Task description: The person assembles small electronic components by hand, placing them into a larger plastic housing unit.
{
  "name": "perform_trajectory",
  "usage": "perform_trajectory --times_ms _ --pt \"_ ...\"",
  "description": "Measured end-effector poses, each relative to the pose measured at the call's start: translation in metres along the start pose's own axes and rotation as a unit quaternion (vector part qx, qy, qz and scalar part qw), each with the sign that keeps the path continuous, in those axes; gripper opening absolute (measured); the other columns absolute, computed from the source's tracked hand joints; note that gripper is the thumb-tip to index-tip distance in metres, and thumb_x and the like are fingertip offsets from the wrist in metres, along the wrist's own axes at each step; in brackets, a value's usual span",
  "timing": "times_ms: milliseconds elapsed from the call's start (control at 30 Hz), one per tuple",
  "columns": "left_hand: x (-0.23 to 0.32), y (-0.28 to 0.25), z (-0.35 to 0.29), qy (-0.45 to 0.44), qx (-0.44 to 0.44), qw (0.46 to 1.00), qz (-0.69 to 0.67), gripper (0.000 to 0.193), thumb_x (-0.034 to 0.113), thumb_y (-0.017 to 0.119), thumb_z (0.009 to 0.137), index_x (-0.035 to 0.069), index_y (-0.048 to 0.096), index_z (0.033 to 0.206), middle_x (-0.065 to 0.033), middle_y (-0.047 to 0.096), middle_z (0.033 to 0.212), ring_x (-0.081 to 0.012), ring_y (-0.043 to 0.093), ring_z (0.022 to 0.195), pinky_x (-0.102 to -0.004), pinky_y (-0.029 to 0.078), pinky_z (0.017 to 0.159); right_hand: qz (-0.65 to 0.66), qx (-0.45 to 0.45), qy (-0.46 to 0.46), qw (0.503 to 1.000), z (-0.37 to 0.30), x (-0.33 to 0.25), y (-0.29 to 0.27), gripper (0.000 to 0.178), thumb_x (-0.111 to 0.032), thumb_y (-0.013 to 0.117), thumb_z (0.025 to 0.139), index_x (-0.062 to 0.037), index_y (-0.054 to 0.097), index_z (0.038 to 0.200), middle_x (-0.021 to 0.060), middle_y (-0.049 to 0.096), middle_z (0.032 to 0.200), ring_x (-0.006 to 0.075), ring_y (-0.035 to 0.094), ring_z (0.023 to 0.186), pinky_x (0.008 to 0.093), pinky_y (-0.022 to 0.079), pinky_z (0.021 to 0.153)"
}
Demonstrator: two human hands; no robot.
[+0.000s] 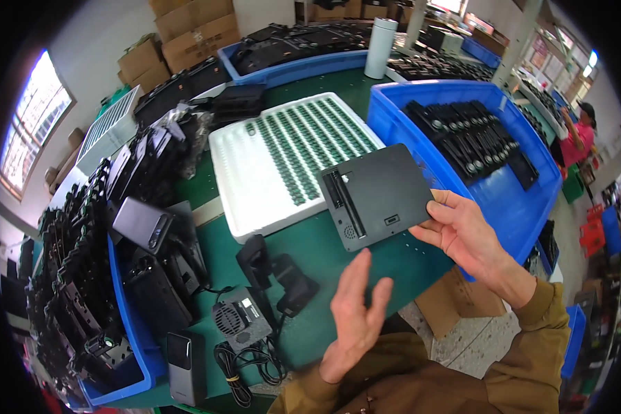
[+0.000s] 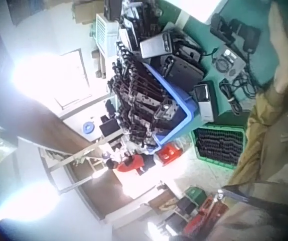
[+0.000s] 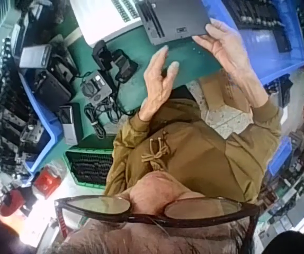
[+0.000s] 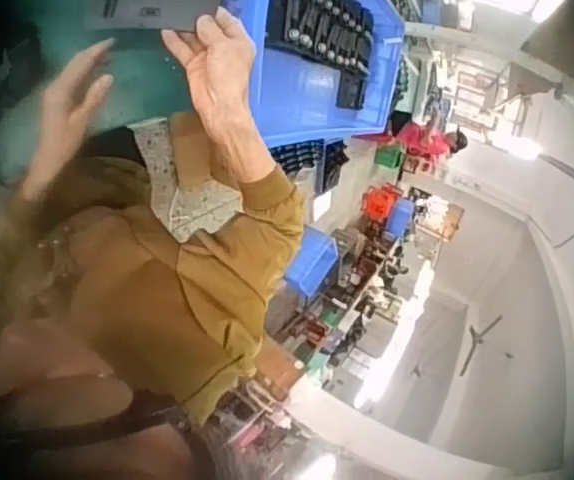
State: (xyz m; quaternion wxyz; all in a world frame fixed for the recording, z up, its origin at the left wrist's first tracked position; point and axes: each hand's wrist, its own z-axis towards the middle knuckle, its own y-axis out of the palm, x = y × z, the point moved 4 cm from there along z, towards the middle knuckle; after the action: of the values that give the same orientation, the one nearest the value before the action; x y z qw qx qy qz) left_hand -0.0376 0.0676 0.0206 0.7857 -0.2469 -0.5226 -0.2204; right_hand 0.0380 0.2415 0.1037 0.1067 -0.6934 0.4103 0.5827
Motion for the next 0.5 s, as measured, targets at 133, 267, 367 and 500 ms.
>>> perform_trajectory --times_ms 133,267,367,500 --pt "-0.006 -0.006 -0.003 -0.076 0.077 0.977 -0.182 0.029 0.002 0.057 0.096 -0.008 0.058 0.124 -0.0194 0.063 0.119 -0.0271 0.063 0.11 -0.0358 0.05 0.096 -0.057 0.041 -0.122 0.99 -0.032 0.01 -0.013 0.02 -0.006 0.054 0.099 0.0031 0.054 0.117 0.0133 0.068 0.106 0.0216 0.069 0.095 0.0373 0.059 0.087" --pt "-0.007 -0.013 -0.004 0.037 0.083 0.992 -0.086 0.032 -0.003 0.055 0.096 -0.004 0.057 0.127 -0.0118 0.055 0.129 -0.0207 0.057 0.117 -0.0331 0.047 0.101 -0.07 0.069 -0.201 0.975 -0.042 0.026 -0.022 0.019 -0.006 0.055 0.099 0.0015 0.054 0.117 0.0119 0.068 0.106 0.0206 0.069 0.093 0.0373 0.059 0.086" --pt "-0.001 -0.011 -0.008 0.051 0.076 0.995 -0.034 0.036 -0.003 0.057 0.093 -0.003 0.056 0.129 -0.0139 0.053 0.132 -0.0233 0.054 0.121 -0.0355 0.046 0.102 -0.025 0.069 -0.179 0.981 -0.044 0.035 -0.021 0.019 -0.007 0.055 0.099 0.0013 0.054 0.116 0.0101 0.067 0.104 0.0191 0.068 0.092 0.0371 0.059 0.086" --pt "0.003 -0.011 -0.006 0.097 0.071 0.993 0.02 0.042 0.0 0.057 0.093 -0.003 0.052 0.134 -0.0155 0.049 0.139 -0.0258 0.05 0.128 -0.0397 0.043 0.106 0.042 0.124 -0.137 0.982 -0.044 0.068 -0.029 0.019 -0.007 0.055 0.1 0.0023 0.054 0.116 0.0102 0.068 0.101 0.0174 0.069 0.088 0.0377 0.059 0.087"
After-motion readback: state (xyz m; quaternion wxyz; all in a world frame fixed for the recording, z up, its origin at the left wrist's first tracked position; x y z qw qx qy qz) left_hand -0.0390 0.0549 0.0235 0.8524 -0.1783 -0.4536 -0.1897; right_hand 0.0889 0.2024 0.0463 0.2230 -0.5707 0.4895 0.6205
